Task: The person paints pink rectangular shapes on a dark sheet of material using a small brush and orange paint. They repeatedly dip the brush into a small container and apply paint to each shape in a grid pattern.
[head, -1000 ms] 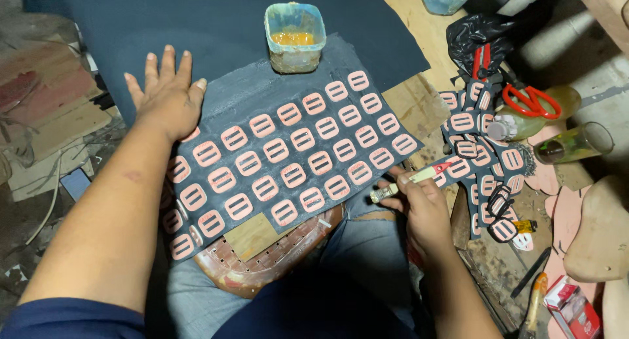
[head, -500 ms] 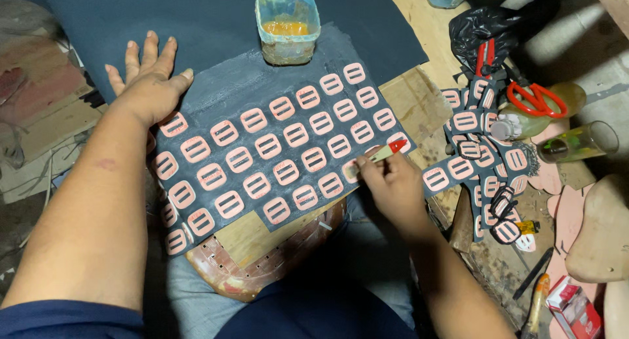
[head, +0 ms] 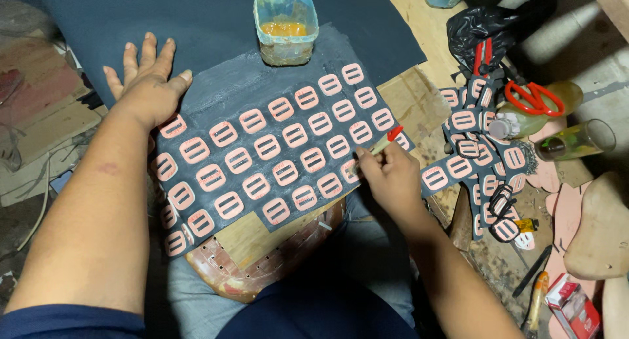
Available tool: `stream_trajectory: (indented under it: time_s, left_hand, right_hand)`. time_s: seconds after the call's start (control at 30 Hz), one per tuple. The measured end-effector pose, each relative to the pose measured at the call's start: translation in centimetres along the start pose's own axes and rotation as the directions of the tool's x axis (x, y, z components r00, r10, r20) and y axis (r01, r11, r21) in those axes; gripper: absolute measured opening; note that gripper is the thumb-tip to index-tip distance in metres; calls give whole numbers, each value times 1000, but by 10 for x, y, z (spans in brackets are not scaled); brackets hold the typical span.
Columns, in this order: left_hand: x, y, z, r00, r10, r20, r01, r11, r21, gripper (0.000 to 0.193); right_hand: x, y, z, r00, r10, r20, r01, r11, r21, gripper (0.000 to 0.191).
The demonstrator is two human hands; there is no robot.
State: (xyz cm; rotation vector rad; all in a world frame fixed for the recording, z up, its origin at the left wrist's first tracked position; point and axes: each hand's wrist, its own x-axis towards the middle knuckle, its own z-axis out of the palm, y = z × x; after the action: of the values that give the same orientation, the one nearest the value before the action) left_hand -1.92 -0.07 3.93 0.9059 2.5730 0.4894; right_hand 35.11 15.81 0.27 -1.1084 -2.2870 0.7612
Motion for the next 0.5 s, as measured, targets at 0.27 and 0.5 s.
stream_trajectory:
  time_s: [0.27, 0.5]
  left_hand:
    - [0, 0, 0, 1000, -2, -3, 2, 1000, 11, 72]
    - [0, 0, 2, 1000, 14, -14, -14, 1000, -1, 72]
  right_hand:
    - [6, 11, -21, 994, -5, 107, -30, 947, 321, 14]
    - [-35, 3, -24, 997, 71, -19, -65, 972, 225, 15]
